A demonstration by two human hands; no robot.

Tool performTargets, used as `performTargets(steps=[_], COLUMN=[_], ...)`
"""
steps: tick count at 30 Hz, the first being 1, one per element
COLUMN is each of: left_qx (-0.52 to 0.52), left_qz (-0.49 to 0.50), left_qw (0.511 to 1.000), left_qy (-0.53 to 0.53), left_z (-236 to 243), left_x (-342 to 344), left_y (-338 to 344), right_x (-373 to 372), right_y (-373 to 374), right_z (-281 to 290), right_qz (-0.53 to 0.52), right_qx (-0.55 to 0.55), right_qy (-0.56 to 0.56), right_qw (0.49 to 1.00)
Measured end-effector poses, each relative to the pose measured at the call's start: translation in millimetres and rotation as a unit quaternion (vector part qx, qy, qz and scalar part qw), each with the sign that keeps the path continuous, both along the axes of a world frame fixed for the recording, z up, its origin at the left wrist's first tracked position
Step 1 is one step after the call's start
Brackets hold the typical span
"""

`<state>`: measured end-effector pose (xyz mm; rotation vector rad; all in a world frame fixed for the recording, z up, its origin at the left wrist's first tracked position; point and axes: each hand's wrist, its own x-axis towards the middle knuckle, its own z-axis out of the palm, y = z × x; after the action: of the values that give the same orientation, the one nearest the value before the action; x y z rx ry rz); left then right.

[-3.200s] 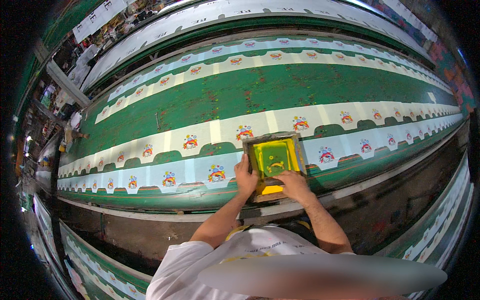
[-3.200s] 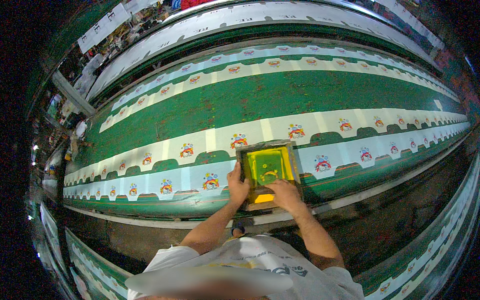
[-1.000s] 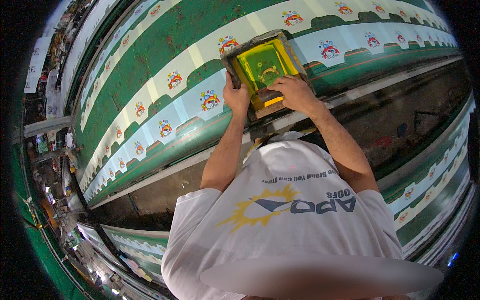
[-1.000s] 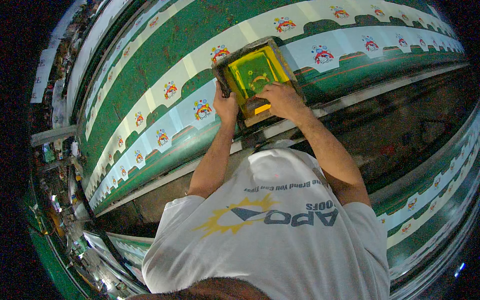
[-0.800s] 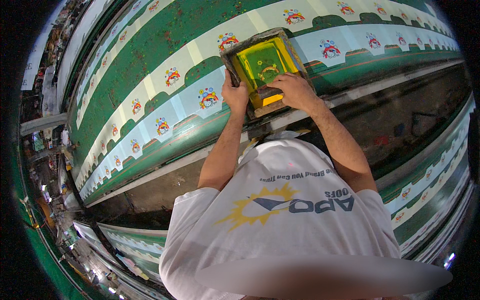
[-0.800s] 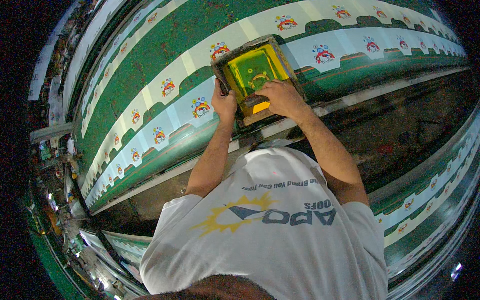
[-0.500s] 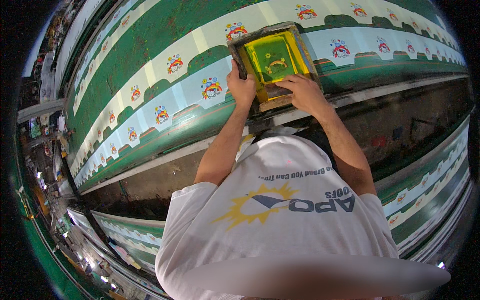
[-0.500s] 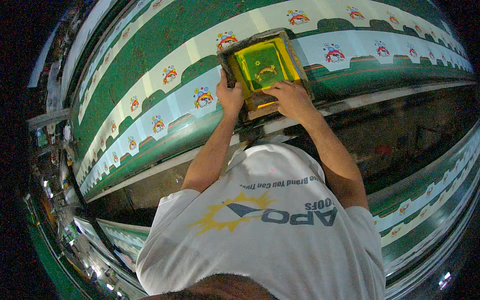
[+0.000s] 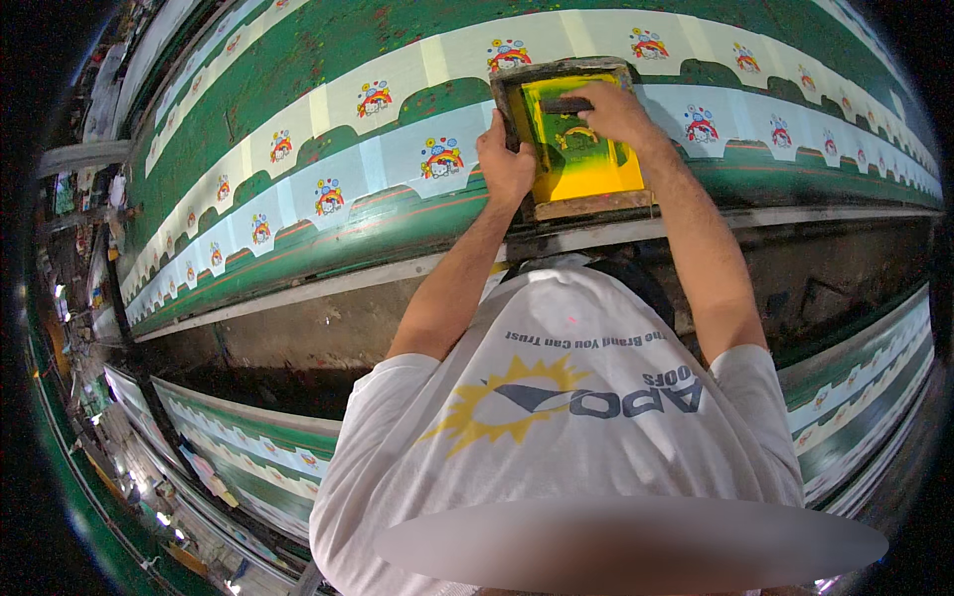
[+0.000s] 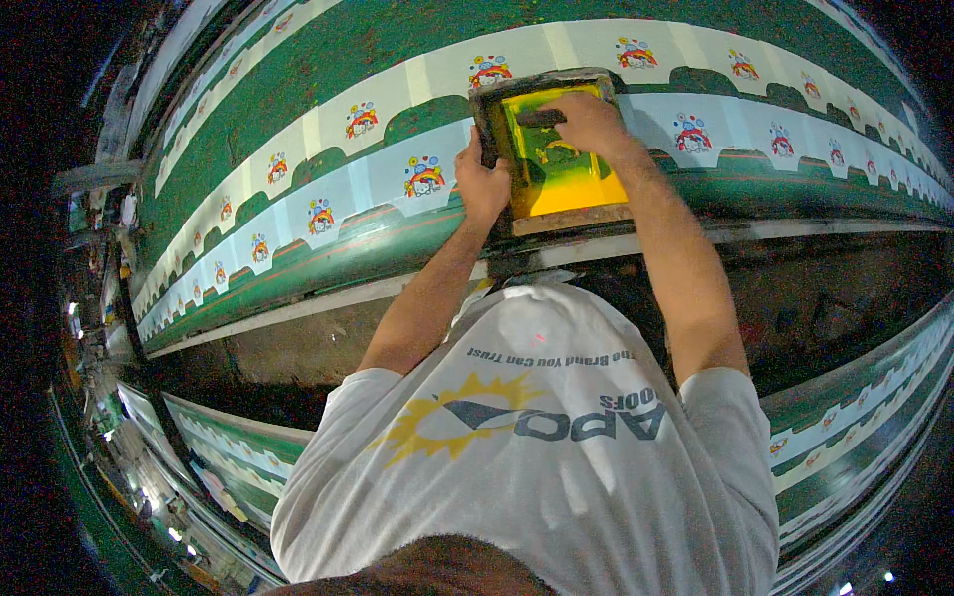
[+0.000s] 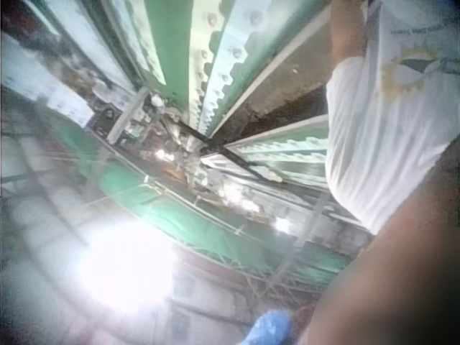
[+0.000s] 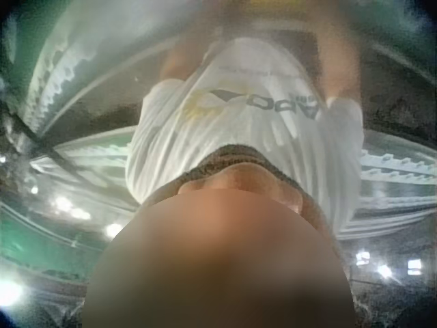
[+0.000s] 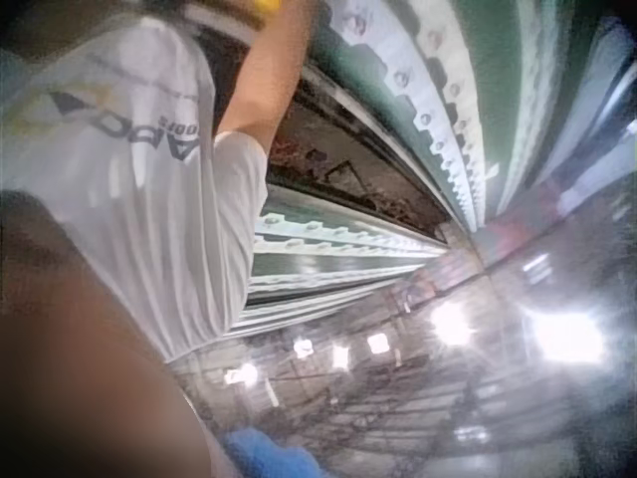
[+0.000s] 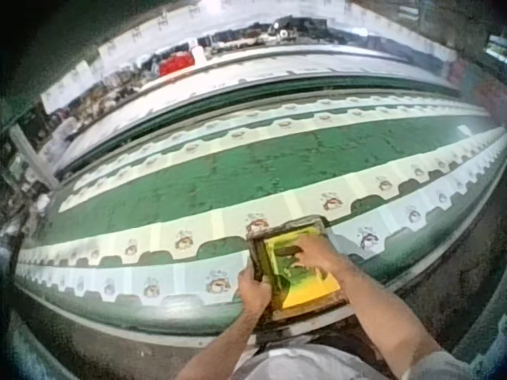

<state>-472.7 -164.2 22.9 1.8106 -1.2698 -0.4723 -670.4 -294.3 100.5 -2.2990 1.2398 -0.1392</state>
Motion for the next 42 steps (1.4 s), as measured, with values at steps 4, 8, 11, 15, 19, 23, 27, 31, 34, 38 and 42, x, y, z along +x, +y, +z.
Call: performTargets(steps=[4, 8, 11, 15, 19, 23, 27, 31, 34, 38, 42], left_qx=[0.012, 0.011, 0.026, 0.01, 0.013, 0.017, 0.016, 0.008, 0.002, -0.021, -0.033], left_qz=[0.002, 0.009, 0.005, 0.011, 0.02, 0.021, 0.02, 0.007, 0.02, 0.036, 0.027], left_qw=[1.0, 0.999, 0.999, 0.999, 1.0, 0.999, 0.999, 1.0, 1.0, 0.999, 0.999], left_qy=[0.019, 0.029, 0.028, 0.048, 0.017, 0.04, 0.031, 0.023, 0.021, 0.022, 0.03], left_z=[2.3, 5.7, 7.0, 6.1, 4.6, 5.3, 8.7, 6.7, -2.3, -12.2, -7.5], left_x=[-0.7, -0.3, -1.1, -2.2, -2.2, -2.8, -1.9, -0.6, -0.5, -0.2, -8.3], left_y=[0.6, -0.1, 0.9, 1.0, 0.9, -0.4, 0.5, 0.4, -2.8, -3.3, -0.7], right_x=[2.7, 10.9, 3.9, -10.1, -27.0, -33.5, -33.5, -33.1, -33.8, -34.9, -44.4], right_y=[-30.2, -35.4, -26.9, 16.0, 89.2, 130.2, 130.3, 128.2, 135.3, 139.4, 132.8], right_z=[5.4, -2.3, -5.1, -4.1, 5.1, 9.0, 7.0, 5.9, 4.9, 1.8, 0.7], right_qz=[0.027, 0.026, 0.032, 0.037, 0.006, -0.025, -0.033, -0.031, -0.048, -0.056, -0.036], right_qx=[-0.027, -0.05, -0.036, -0.006, 0.027, -0.014, 0.004, 0.0, -0.01, -0.024, -0.041], right_qy=[0.006, 0.015, 0.004, 0.02, 0.006, -0.014, -0.013, -0.023, -0.042, -0.054, -0.036], right_qw=[0.999, 0.998, 0.999, 0.999, 1.0, 0.999, 0.999, 0.999, 0.998, 0.997, 0.998])
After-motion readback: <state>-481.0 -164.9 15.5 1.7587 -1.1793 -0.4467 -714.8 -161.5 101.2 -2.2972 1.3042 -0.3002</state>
